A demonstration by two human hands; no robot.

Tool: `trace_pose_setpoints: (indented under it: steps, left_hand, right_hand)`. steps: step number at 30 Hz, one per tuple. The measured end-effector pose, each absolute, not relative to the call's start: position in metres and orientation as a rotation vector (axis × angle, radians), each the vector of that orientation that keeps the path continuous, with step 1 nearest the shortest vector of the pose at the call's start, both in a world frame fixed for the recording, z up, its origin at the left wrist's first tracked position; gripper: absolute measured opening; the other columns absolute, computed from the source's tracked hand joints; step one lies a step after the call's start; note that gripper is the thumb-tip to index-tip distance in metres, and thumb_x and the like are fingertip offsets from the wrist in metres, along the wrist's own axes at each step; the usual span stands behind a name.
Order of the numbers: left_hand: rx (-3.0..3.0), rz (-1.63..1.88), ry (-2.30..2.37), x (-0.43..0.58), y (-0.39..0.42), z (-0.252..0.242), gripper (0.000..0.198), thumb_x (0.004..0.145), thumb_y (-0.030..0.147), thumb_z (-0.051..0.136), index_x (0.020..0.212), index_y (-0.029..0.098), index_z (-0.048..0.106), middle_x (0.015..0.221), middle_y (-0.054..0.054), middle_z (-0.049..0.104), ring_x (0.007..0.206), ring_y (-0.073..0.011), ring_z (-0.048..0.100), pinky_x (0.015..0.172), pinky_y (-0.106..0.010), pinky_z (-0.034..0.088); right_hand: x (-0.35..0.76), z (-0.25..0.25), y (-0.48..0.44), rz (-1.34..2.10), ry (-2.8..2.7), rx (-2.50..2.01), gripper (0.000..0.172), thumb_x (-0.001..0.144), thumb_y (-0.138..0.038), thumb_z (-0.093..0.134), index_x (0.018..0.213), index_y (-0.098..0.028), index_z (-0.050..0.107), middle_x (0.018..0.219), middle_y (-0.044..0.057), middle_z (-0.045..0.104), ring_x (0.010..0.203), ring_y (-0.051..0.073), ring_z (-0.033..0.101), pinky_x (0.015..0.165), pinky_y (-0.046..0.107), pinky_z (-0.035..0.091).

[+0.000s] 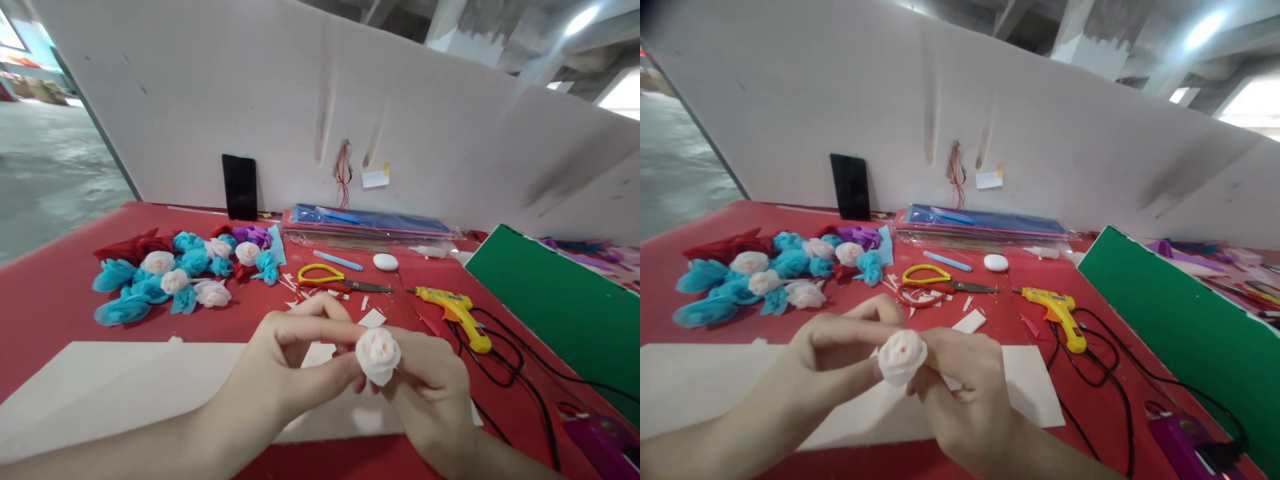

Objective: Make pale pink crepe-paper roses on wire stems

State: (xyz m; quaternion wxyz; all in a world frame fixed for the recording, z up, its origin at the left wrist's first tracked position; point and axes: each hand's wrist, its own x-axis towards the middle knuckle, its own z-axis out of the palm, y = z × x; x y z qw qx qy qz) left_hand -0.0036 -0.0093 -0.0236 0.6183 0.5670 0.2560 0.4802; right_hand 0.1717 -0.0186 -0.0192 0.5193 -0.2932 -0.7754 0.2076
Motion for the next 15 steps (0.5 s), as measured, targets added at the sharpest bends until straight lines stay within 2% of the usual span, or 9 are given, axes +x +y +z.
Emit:
trace_pose_setpoints:
  steps: [3,7,10,12,15]
  left_hand:
    - [1.435,1.169,0.637,-0.005,-0.008,-0.020,0.027,0.082,0.015,0.080,0.084,0.040,0.088,0.073,0.003,0.059,0.072,-0.0103,0.053,0.066,-0.018,0.047]
    - [1.567,1.206,0.660,-0.005,-0.006,-0.018,0.035,0.078,0.009,0.074,0.086,0.040,0.088,0.071,0.003,0.058,0.068,-0.0108,0.050,0.064,-0.019,0.046]
    - [1.621,1.204,0.654,-0.006,-0.005,-0.019,0.032,0.079,0.012,0.075,0.087,0.039,0.089,0.070,0.003,0.060,0.064,-0.0100,0.052,0.060,-0.019,0.046]
    - [1.652,1.212,0.658,-0.009,0.000,-0.021,0.023,0.082,0.020,0.078,0.093,0.037,0.089,0.075,0.002,0.065,0.066,-0.0111,0.056,0.061,-0.021,0.048]
    - [1.741,1.246,0.761,-0.021,0.021,-0.025,0.019,0.089,0.031,0.077,0.106,0.032,0.085,0.090,0.000,0.071,0.084,-0.0169,0.064,0.078,-0.028,0.054]
  right_hand:
    - [0.174,-0.024,-0.017,0.336,-1.912,-0.665,0.027,0.094,-0.007,0.064,0.070,-0.016,0.071,0.059,0.001,0.072,0.050,0.011,0.066,0.054,0.018,0.055]
    - [0.177,-0.025,-0.016,0.160,-1.963,-0.617,0.025,0.100,-0.010,0.063,0.079,-0.017,0.073,0.061,0.001,0.074,0.047,0.013,0.066,0.049,0.021,0.055]
    - [0.178,-0.024,-0.014,0.062,-1.990,-0.550,0.022,0.105,-0.014,0.059,0.091,-0.018,0.076,0.074,0.005,0.083,0.056,0.015,0.075,0.053,0.022,0.060]
    - [0.179,-0.024,-0.012,0.095,-1.962,-0.550,0.019,0.102,-0.013,0.063,0.094,-0.019,0.079,0.081,0.006,0.086,0.065,0.018,0.080,0.057,0.023,0.063]
    - [0.181,-0.024,-0.009,0.244,-1.868,-0.619,0.023,0.093,-0.005,0.068,0.089,-0.024,0.081,0.082,0.005,0.086,0.069,0.020,0.081,0.062,0.025,0.064]
